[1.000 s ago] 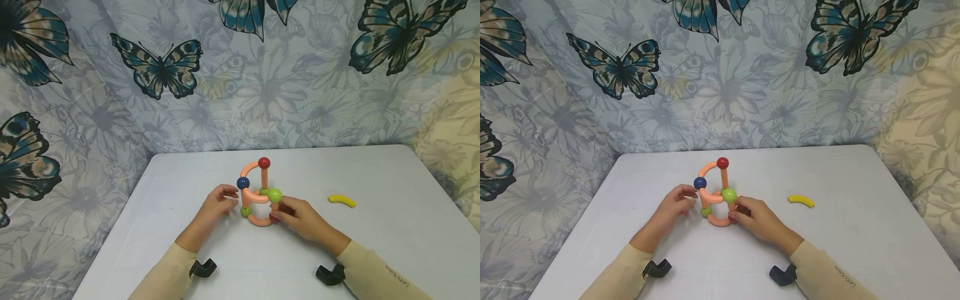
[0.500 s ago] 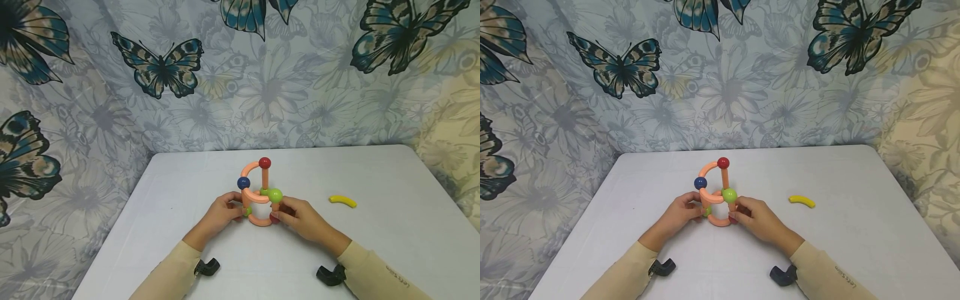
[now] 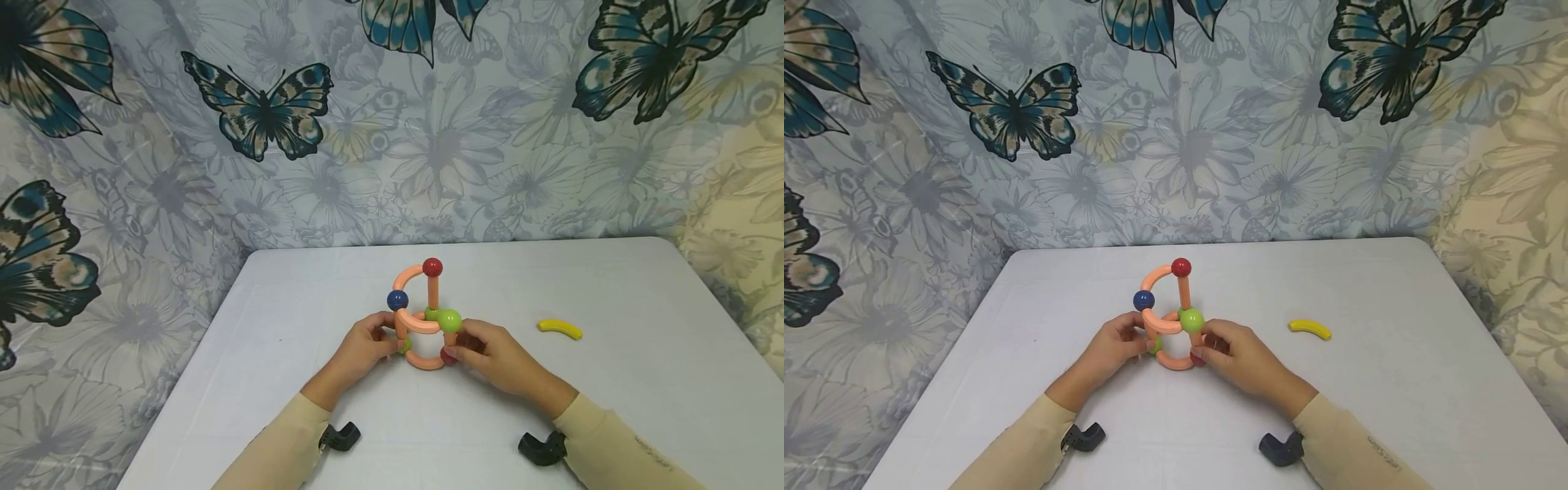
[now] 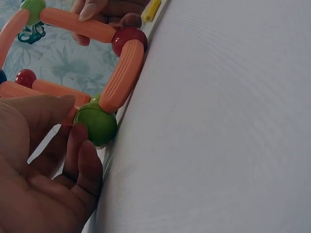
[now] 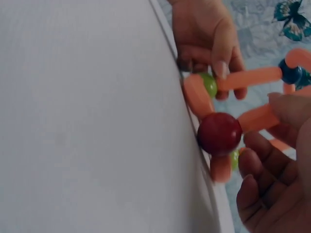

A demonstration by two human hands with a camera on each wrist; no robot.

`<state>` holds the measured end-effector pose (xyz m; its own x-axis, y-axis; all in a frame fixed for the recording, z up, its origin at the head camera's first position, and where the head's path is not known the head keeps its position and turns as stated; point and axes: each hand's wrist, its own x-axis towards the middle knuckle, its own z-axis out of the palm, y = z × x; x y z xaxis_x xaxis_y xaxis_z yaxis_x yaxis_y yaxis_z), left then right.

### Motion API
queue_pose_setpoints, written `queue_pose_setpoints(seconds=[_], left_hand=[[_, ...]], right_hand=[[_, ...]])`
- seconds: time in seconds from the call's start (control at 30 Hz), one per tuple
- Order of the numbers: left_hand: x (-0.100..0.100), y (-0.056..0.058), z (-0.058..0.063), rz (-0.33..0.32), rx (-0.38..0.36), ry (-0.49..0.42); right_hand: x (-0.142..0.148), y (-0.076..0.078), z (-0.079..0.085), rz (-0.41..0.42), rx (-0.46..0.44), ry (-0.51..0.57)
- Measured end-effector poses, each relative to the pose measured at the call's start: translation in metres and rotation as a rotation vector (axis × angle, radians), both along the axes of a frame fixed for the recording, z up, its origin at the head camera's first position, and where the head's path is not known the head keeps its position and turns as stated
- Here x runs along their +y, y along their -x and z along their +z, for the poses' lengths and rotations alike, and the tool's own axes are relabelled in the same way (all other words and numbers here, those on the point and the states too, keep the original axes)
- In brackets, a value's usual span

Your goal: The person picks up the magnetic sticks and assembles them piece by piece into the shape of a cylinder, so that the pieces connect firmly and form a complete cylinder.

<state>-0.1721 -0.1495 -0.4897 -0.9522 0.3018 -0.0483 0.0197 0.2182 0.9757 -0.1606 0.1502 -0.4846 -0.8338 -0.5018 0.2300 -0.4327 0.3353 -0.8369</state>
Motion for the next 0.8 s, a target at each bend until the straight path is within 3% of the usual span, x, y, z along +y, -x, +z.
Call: queue_pose_setpoints(seconds=[0.3,0.5,0.57,0.63,0.8], left_hand=[[-0.004,0.003,-0.003,-0.017,0.049,0.047],[-0.003,0.003,-0.003,-0.024,0.050,0.057],[-0.003,0.003,-0.002,-0.031,0.046,0.052],[-0.004,0.003,-0.001,-0.038,0.039,0.048],[-0.010,0.005,0.000,-0.055,0.028,0.024]], right_hand=[[0.037,0.007,0.012,-0.100,0.072,-0.005],[0.091,0.020,0.010,-0.236,0.190,-0.018],[0.113,0.025,0.006,-0.285,0.158,-0.061],[0.133,0.030,0.003,-0.316,0.071,-0.112],[0.163,0.037,-0.005,-0.265,-0.062,-0.179]])
